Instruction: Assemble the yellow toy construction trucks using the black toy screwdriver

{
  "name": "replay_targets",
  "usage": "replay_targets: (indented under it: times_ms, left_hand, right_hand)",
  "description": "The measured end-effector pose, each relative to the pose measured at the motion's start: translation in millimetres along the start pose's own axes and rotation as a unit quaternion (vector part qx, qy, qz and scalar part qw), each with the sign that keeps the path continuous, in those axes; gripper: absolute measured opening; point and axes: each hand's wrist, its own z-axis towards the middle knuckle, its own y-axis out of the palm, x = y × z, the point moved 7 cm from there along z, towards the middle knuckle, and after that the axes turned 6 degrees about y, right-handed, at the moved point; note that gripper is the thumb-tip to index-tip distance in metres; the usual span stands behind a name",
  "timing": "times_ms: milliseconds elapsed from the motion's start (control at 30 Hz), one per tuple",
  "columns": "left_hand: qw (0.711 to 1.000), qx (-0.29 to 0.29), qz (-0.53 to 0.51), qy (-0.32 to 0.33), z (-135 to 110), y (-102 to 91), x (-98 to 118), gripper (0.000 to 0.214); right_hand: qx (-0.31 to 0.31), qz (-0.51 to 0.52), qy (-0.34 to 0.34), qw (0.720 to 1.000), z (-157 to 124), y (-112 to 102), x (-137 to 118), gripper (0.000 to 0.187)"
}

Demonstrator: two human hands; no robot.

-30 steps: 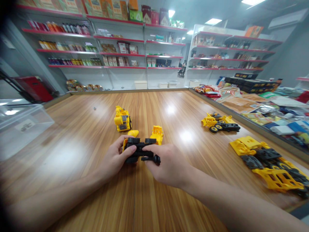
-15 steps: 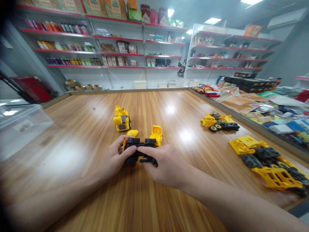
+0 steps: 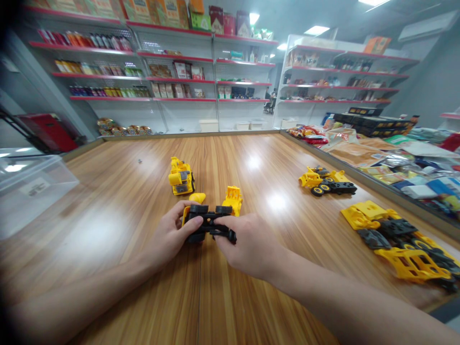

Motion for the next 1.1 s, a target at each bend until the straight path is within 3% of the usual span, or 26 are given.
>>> replay_targets:
  times_ms: [333,667,967,1100]
  left_hand:
    - [1.0,-0.008,0.017,0.021,0.7,1.7,3.3,0.04]
    - [1.0,-0.011,0.016,0.017,0.0,1.2,2.7,0.038]
    - [1.0,-0.007,0.001,0.009,-0.2,0.9,2.2,0.037]
    - [1.0,0.006,-0.007,0.001,0.4,-0.1,1.4,0.037]
  right_hand:
    - [0.048,-0.047,0.083,0.994,-1.5,-0.5,6.9,0.016]
    - [0.019,0.07,-0.008,0.997,-1.9,7.6,2.0,0.024]
    - [0.02,-0.001,-0.033,0.999,-2.8,3.9,-5.5,0.027]
    - [0.037,-0.001,-0.016,0.999,-2.8,-2.4,-5.9,0.019]
